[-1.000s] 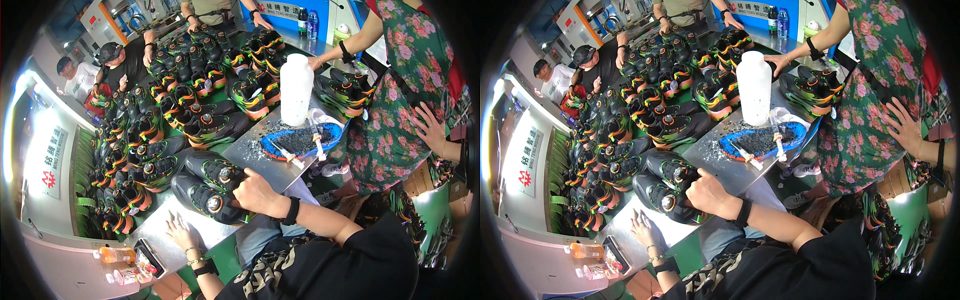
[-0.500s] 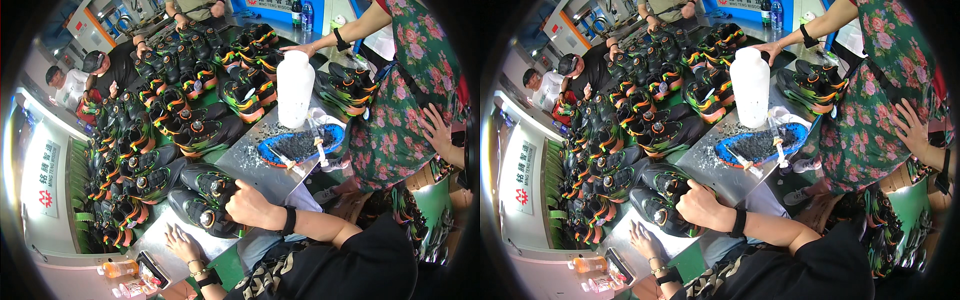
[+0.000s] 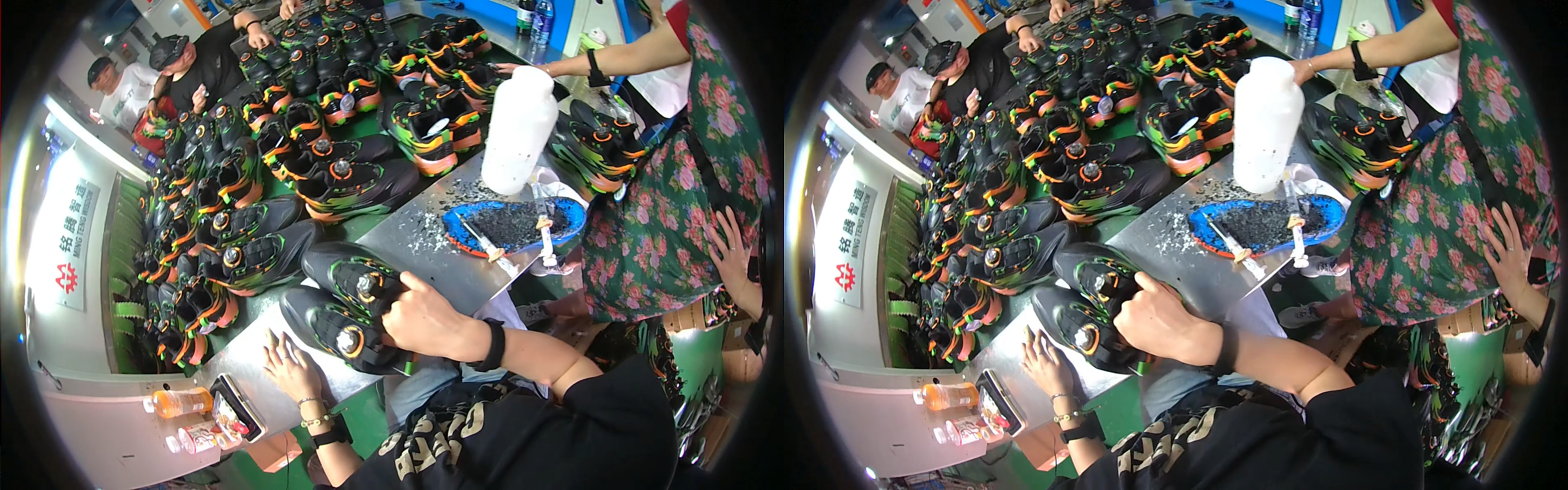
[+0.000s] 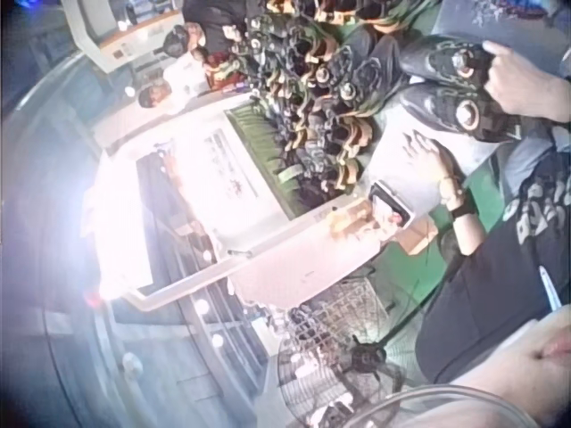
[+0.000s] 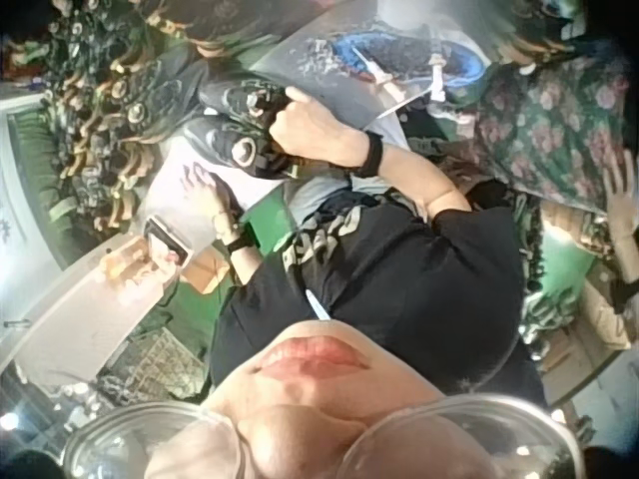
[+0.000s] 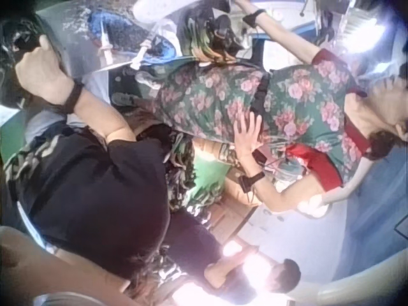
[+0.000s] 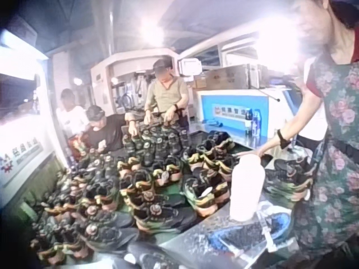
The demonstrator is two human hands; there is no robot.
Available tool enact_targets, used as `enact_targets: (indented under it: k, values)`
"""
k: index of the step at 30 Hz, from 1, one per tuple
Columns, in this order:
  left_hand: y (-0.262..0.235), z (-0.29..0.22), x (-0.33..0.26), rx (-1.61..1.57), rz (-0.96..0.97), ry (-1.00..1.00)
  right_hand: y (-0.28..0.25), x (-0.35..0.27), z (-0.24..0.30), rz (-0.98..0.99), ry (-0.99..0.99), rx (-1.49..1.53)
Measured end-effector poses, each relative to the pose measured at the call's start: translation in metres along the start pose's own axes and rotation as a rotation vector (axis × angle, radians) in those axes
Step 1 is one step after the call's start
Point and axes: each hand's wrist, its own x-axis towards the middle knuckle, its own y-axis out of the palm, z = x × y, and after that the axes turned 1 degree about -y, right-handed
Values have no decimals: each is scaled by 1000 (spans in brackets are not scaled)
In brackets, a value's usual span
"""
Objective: Injecting glue or sealant into the soles of athletic shoes using a syringe in a factory setting.
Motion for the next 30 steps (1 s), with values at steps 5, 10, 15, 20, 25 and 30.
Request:
enact_targets:
  k: [5, 10, 15, 20, 25, 30]
  values:
    - [8, 10, -1, 3, -18, 5, -31, -5, 16, 357, -150, 118]
    - [8, 18, -2, 60, -28, -8, -68, 28, -32, 323, -66, 650]
    - [13, 13, 7, 27, -65, 14, -36, 74, -110, -55, 116, -170]
    - [13, 3, 1, -24, -91, -15, 23, 131, -138, 428, 361, -282]
    - [11, 4, -1, -54, -77, 15, 49, 144, -142, 445, 462, -390]
    - [8, 9, -3, 1, -49, -13, 73, 142, -150, 174, 373, -542]
